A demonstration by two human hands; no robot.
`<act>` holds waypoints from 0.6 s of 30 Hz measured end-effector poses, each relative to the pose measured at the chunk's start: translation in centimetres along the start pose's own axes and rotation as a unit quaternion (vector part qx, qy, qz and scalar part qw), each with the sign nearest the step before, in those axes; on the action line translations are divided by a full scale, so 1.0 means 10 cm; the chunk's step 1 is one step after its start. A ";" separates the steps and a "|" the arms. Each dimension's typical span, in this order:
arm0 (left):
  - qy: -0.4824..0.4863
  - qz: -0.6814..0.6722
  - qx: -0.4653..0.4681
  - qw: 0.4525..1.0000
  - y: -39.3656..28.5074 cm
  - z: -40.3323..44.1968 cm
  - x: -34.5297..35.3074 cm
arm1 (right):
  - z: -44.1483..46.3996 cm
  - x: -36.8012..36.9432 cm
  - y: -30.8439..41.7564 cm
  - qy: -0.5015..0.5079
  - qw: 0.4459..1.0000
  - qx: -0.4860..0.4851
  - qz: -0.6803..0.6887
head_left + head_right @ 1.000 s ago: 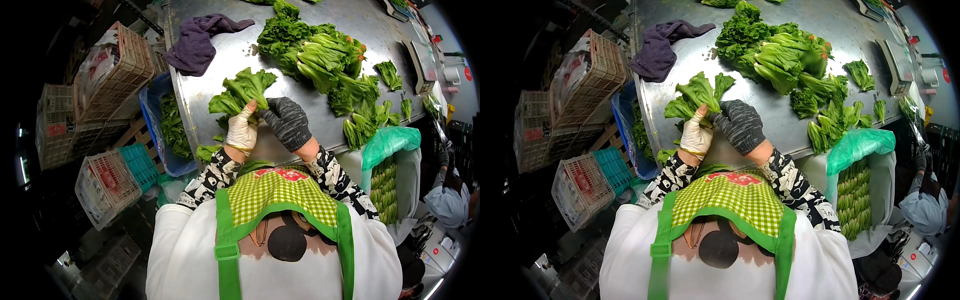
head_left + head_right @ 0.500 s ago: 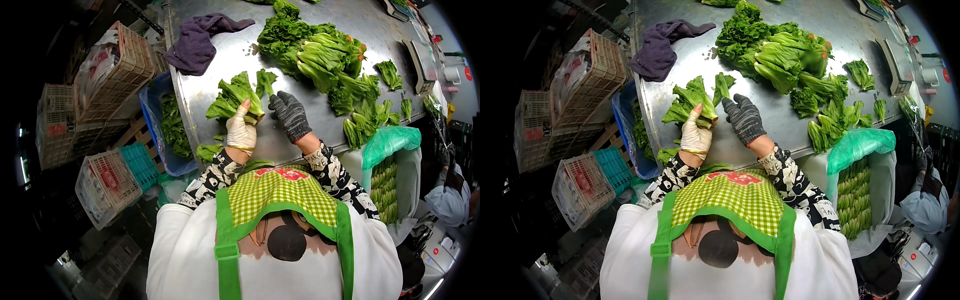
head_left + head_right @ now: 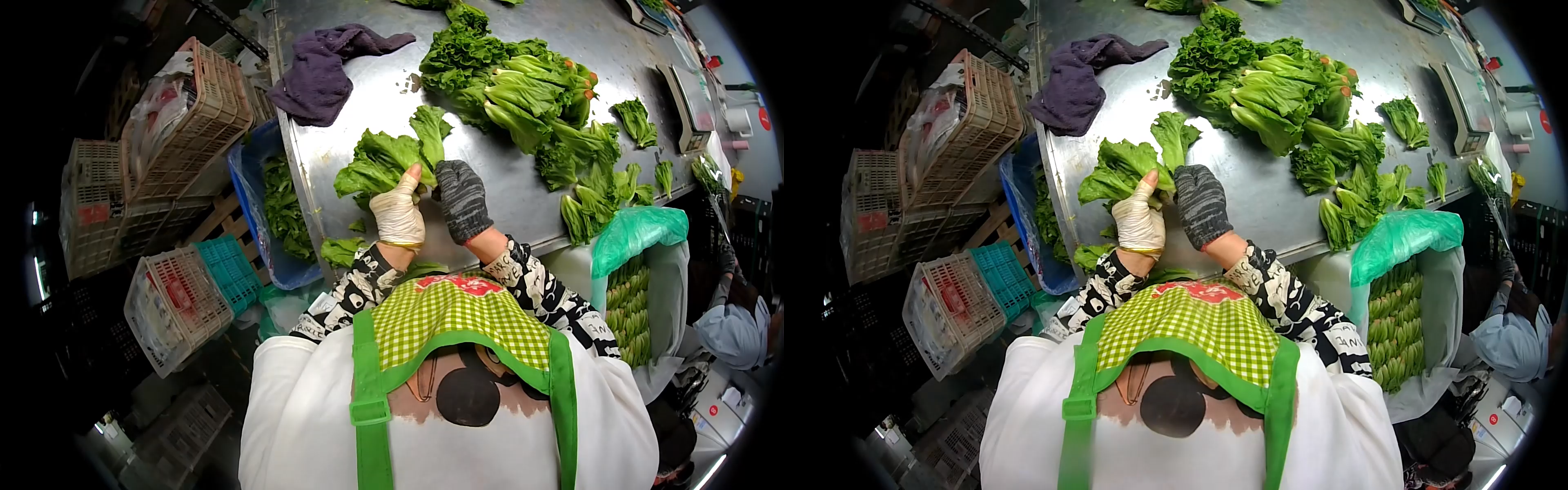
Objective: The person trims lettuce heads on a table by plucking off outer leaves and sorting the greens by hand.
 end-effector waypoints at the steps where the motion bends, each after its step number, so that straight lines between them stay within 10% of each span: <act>1: 0.005 -0.004 0.004 1.000 0.00 0.00 0.02 | 0.00 0.05 -0.08 0.006 1.000 0.021 0.016; 9: 0.009 0.011 0.019 1.000 0.01 0.01 0.05 | 0.02 -0.05 -0.14 -0.089 0.981 0.079 0.151; 12: -0.054 0.048 -0.035 0.997 0.20 0.11 -0.11 | 0.03 -0.01 -0.25 -0.069 0.902 0.265 0.335; 14: -0.024 0.179 0.054 0.982 -0.03 0.13 0.00 | 0.11 -0.30 0.35 0.047 0.993 0.065 -0.082; 15: 0.023 0.291 0.188 0.938 -0.27 -0.06 0.18 | 0.11 -0.13 0.12 0.038 0.995 0.085 -0.025; 17: -0.004 0.248 0.160 0.955 -0.16 0.06 0.04 | 0.10 -0.03 0.06 -0.021 0.997 -0.061 -0.039; 18: -0.004 0.035 0.030 0.999 -0.09 0.05 0.15 | 0.13 -0.01 -0.09 0.023 0.987 0.058 0.147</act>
Point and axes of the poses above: each hand's wrist, its own z-axis towards the middle knuckle, its own x-axis out of the palm, y = z × x, the point moved 9 cm from there along z, towards the middle knuckle, and after that the axes turned 5 degrees about z, right-handed, at the moved point
